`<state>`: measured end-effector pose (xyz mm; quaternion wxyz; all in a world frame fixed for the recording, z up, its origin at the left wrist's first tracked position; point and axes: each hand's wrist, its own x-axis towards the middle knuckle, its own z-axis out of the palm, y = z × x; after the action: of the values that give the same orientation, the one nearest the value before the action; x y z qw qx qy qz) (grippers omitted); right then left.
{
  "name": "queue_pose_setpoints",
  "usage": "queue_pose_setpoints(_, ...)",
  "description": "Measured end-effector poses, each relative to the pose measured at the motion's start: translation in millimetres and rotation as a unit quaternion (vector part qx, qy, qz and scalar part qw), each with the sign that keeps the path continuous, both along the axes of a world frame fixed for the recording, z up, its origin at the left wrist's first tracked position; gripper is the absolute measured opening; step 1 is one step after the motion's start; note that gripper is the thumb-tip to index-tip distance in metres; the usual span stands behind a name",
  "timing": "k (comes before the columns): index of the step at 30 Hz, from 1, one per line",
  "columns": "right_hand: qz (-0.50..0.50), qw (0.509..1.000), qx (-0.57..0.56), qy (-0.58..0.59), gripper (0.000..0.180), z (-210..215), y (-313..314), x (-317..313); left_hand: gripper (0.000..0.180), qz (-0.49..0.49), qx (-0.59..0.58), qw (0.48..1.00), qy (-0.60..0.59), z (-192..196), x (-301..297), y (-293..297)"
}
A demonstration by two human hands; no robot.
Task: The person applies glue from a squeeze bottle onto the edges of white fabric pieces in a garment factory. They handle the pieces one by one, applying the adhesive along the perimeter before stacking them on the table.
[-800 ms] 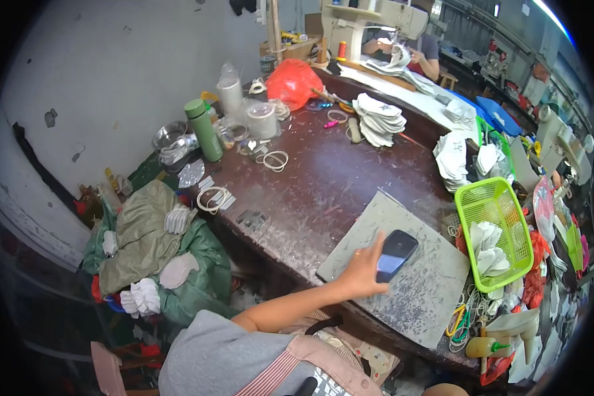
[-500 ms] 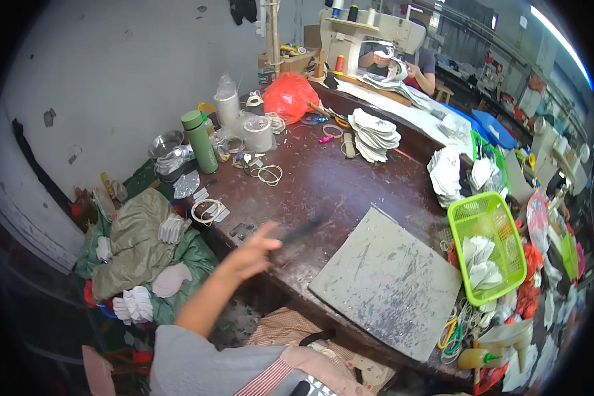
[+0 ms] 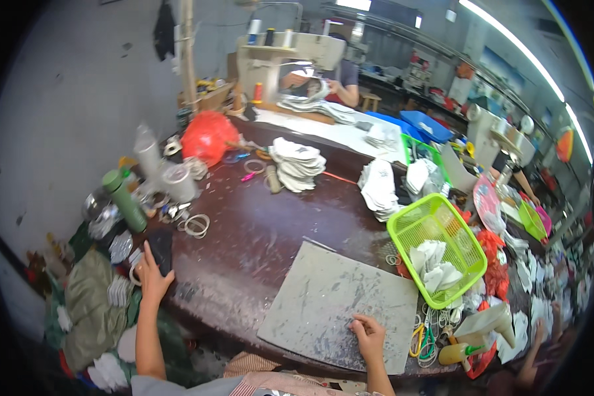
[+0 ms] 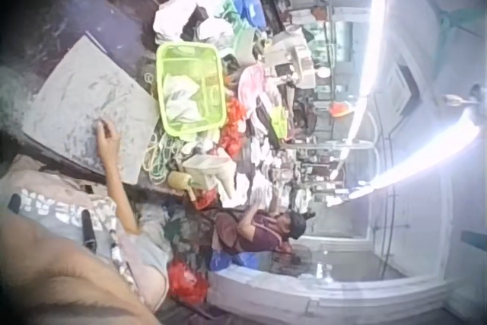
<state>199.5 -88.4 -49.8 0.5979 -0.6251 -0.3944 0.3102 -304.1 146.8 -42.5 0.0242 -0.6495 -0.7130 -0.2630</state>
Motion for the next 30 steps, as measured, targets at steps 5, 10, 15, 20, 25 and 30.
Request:
queue_pose_setpoints(5,-0.010,0.998,-0.044,0.051,0.015,5,4,5,0.102,-0.153,0.092,0.984,0.009,60,106,6)
queue_pose_setpoints(10,-0.004,0.995,-0.044,0.087,0.019,2,1,11,0.086,-0.343,-0.124,0.864,-0.346,60,252,53)
queue_pose_setpoints(15,-0.010,0.993,-0.077,0.089,0.018,8,-1,9,0.080,-0.227,-0.042,0.877,-0.421,-30,344,299)
queue_pose_setpoints(20,-0.036,0.983,-0.081,0.160,0.020,13,5,12,0.116,-0.105,-0.227,0.793,-0.556,-31,377,445)
queue_pose_setpoints(25,-0.083,0.959,-0.080,0.260,0.021,21,4,21,0.106,-0.157,-0.292,0.690,-0.644,-59,435,481)
queue_pose_setpoints(30,-0.012,0.965,-0.067,0.255,0.022,-11,-5,33,0.096,-0.165,-0.262,0.653,-0.691,-52,441,503)
